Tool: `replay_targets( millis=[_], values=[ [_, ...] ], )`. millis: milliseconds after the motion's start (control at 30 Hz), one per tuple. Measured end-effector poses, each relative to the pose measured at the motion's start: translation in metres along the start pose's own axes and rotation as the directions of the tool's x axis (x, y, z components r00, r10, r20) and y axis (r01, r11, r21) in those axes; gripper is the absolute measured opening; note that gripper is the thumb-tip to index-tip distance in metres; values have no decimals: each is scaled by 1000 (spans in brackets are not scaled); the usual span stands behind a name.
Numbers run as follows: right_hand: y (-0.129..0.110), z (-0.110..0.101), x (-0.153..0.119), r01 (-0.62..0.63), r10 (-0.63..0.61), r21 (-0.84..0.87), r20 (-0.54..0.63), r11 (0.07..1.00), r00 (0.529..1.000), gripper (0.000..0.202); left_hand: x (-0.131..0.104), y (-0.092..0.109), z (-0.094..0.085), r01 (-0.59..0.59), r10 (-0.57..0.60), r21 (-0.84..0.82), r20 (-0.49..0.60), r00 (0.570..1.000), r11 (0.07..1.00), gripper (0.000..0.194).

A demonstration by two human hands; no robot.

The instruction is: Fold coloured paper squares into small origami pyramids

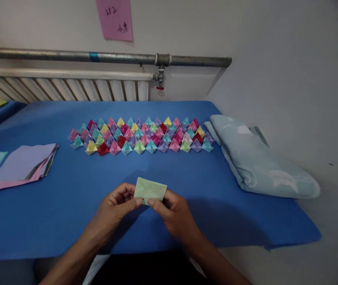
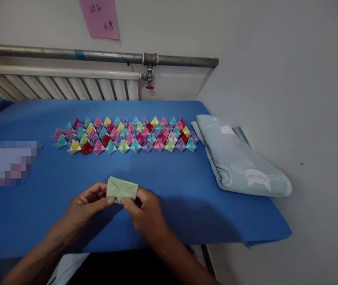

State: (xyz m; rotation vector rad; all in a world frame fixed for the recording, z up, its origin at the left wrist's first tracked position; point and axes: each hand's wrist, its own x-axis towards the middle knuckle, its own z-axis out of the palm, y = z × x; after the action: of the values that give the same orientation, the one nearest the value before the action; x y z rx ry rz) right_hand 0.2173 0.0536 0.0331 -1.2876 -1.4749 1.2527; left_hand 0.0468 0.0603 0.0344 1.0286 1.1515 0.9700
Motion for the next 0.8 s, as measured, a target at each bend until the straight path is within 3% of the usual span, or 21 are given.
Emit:
replay_targets(
  millis=[67, 100, 167, 233, 300, 367, 467, 633, 800],
  values=[
    [4, -7, -1, 141, -142, -306, 17, 941, 990, 12, 2, 6, -8, -162, 149, 239, 71, 986, 957, 14],
    [5, -10, -1, 219, -218, -442, 53, 870, 974, 12, 2, 8, -10, -265, 236, 371, 122, 964, 890, 13],
    [7, -15, 0, 344, -333, -632, 141, 695, 932, 11, 2, 9, -14, -472, 396, 584, 262, 880, 661, 13],
    [10, -17, -1, 405, -407, -732, 191, 548, 894, 11, 1, 4, -13, -614, 513, 692, 395, 762, 378, 15],
    [14, -17, -3, 425, -468, -781, 194, 459, 862, 13, -1, -5, -12, -655, 586, 741, 467, 662, 149, 16],
    [19, -15, -6, 431, -512, -798, 184, 421, 839, 18, -4, -15, -10, -637, 617, 771, 492, 615, 20, 17],
    [26, -13, -14, 437, -494, -796, 204, 419, 845, 24, -10, -26, -9, -621, 587, 783, 515, 624, -27, 19],
    [23, -15, -27, 426, -366, -760, 264, 490, 892, 26, -24, -31, -12, -617, 489, 785, 520, 700, 49, 22],
    [19, -19, -31, 401, -331, -721, 247, 565, 911, 20, -32, -31, -14, -617, 485, 784, 517, 706, 63, 21]
  ],
)
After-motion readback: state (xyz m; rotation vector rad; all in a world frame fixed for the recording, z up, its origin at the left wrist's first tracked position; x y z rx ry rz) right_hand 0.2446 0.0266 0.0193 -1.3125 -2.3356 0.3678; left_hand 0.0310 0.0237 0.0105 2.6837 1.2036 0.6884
